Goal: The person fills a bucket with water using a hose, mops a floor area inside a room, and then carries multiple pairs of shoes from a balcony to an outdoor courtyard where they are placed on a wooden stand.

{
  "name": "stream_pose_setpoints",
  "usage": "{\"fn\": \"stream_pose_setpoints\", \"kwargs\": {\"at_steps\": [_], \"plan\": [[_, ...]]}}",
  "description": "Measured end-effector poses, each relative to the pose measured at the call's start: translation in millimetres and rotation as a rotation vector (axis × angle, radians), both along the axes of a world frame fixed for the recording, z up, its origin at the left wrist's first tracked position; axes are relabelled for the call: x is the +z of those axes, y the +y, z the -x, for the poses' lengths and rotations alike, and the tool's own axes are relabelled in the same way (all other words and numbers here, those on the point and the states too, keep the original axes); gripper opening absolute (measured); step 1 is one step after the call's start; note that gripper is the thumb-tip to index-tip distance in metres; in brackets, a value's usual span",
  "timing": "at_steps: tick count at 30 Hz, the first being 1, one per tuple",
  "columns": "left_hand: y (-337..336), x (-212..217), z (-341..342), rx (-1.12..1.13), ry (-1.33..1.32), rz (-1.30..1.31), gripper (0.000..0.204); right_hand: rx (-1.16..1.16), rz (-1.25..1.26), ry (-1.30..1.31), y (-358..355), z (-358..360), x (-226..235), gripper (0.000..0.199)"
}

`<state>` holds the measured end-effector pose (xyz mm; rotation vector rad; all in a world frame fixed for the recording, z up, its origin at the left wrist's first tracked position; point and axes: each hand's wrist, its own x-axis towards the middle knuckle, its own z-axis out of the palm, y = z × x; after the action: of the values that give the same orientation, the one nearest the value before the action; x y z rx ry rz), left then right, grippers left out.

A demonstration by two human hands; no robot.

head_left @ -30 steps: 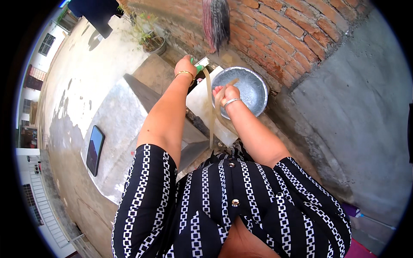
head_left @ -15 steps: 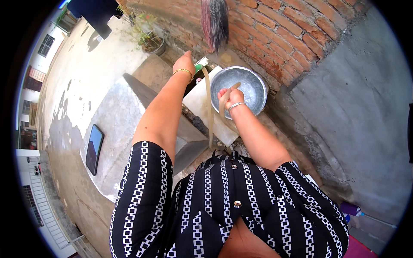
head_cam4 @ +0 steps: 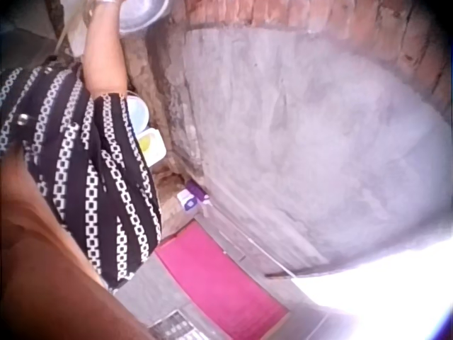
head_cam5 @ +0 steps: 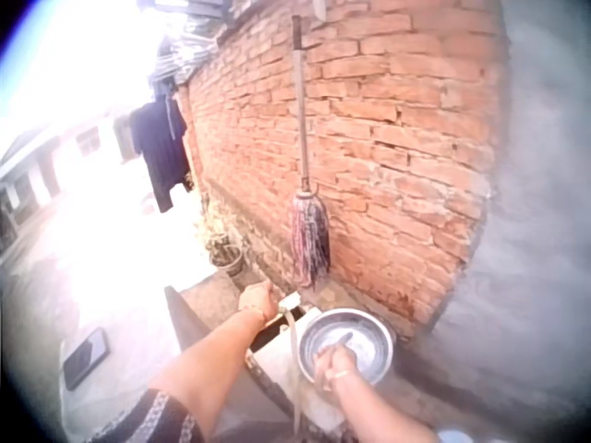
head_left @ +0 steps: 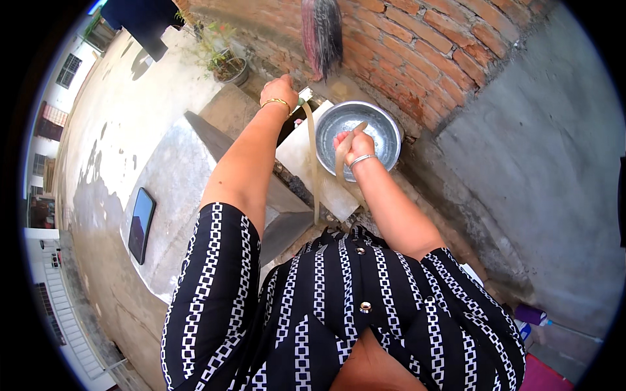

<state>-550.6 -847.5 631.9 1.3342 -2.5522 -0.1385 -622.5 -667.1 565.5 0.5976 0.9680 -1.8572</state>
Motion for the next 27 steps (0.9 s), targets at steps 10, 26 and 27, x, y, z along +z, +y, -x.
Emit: {"fn": "stream_pose_setpoints", "kwargs": {"at_steps": [10,26,27], "plan": [[-4.0,-5.1,6.7,0.175,-0.145,-0.285,0.038,0.043,-0.002,0.021,0.4,0.2,5.2,0.023],[50.8,-17.7,-6.7,-0.032,-0.13,-0.242,0.024,0.003,0.092,0.005,15.6,17.8,29.1,0.021],[70.0,-20.9,-9.0,-0.343,-0.198,-0.408,0.025,-0.033,0.112,-0.006,14.5,22.8,32.3,0.022]]}}
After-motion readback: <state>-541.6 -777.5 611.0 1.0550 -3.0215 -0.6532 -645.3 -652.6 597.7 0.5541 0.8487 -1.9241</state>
